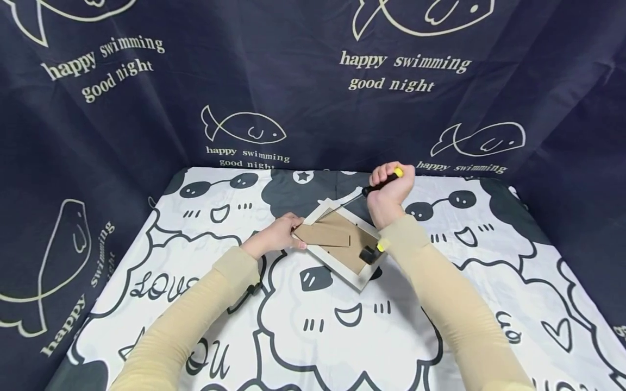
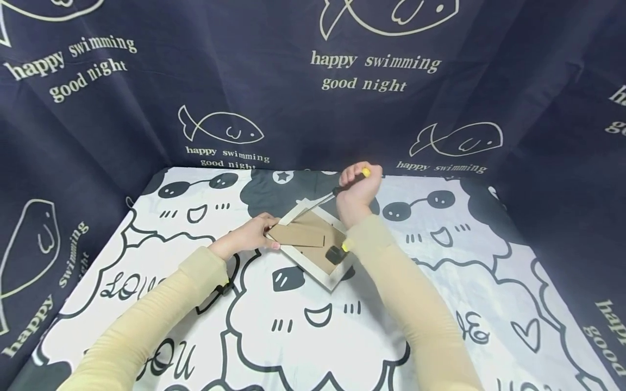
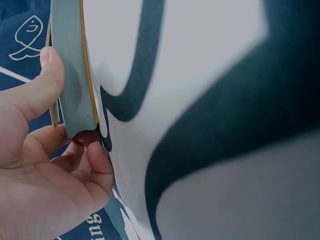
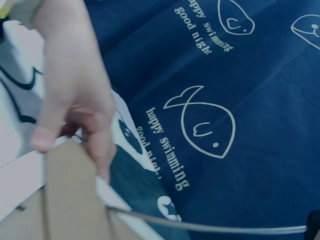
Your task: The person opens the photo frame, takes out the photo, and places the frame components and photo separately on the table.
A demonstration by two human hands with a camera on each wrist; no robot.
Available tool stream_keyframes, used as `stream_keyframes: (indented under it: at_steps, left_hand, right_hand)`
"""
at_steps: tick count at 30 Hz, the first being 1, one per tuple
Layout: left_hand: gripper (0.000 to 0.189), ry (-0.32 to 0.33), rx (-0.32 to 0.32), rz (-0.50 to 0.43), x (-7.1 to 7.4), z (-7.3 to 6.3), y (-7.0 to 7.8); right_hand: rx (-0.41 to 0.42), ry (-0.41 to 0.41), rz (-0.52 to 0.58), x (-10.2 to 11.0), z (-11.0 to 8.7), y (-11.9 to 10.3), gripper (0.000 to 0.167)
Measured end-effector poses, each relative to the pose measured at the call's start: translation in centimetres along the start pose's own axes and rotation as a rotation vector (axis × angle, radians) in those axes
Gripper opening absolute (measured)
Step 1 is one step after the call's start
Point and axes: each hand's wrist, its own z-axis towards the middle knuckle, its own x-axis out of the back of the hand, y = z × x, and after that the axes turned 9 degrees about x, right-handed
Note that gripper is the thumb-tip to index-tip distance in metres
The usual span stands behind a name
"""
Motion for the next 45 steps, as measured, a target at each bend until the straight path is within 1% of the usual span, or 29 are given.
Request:
stream_keyframes:
  at_steps: [5,9,11,12,13,15,17,19,20,22,24,25,27,32,36,39,45]
  left_hand:
    - [0.075,0.003,-0.010,0.005,0.0,0.1,0.2]
    - [0.075,0.004,-0.011,0.006,-0.1,0.3,0.1]
    - [0.076,0.004,-0.004,0.004,-0.1,0.3,0.2]
    - [0.076,0.002,0.000,0.002,-0.1,0.3,0.2]
    - [0.076,-0.002,0.009,-0.003,-0.1,0.3,0.2]
    - [0.077,-0.006,0.015,-0.006,-0.1,0.2,0.2]
    - [0.077,-0.009,0.019,-0.007,-0.2,0.2,0.2]
    - [0.077,-0.007,0.016,-0.006,-0.2,0.2,0.1]
    - [0.077,-0.006,0.014,-0.004,-0.2,0.2,0.0]
    - [0.077,-0.004,0.013,-0.007,-0.2,0.3,-0.1]
    - [0.076,-0.005,0.010,-0.011,-0.1,0.3,-0.1]
    - [0.076,-0.005,0.008,-0.011,-0.1,0.3,-0.2]
    - [0.076,-0.005,0.004,-0.011,-0.1,0.3,-0.2]
    - [0.076,0.000,-0.007,0.000,-0.1,0.2,-0.2]
    - [0.076,-0.001,-0.010,0.001,-0.1,0.2,-0.3]
    - [0.076,-0.005,-0.010,0.001,0.0,0.1,-0.3]
    - [0.077,-0.007,-0.016,0.012,0.1,0.3,-0.4]
  right_hand:
    - [0.051,-0.111,0.149,2.5,-0.7,-1.2,0.027]
    - [0.043,-0.217,0.233,4.0,-0.8,-1.5,0.028]
    - [0.039,-0.263,0.231,4.7,-0.6,-1.3,0.029]
    - [0.021,-0.283,0.230,4.7,-0.7,-1.3,0.029]
    - [0.017,-0.297,0.219,5.7,0.2,-0.9,0.029]
    - [-0.008,-0.321,0.200,8.7,3.0,0.8,0.029]
    - [0.015,-0.314,0.137,9.1,3.4,1.2,0.028]
    - [0.059,-0.336,0.058,9.1,3.6,1.5,0.029]
    - [0.074,-0.347,0.034,8.2,2.7,1.3,0.030]
    - [0.108,-0.372,-0.001,5.0,-0.1,0.0,0.032]
    - [0.100,-0.431,0.013,4.2,-0.6,-0.1,0.033]
    - [0.088,-0.444,0.035,3.8,-0.8,-0.1,0.032]
    - [0.076,-0.466,0.050,3.2,-1.0,0.0,0.031]
    - [0.106,-0.477,0.009,1.8,-1.2,0.8,0.031]
    - [0.163,-0.479,-0.084,0.4,-1.2,1.7,0.034]
    - [0.187,-0.477,-0.136,-0.6,-1.1,2.4,0.036]
    - [0.175,-0.443,-0.205,-2.3,-0.8,3.4,0.037]
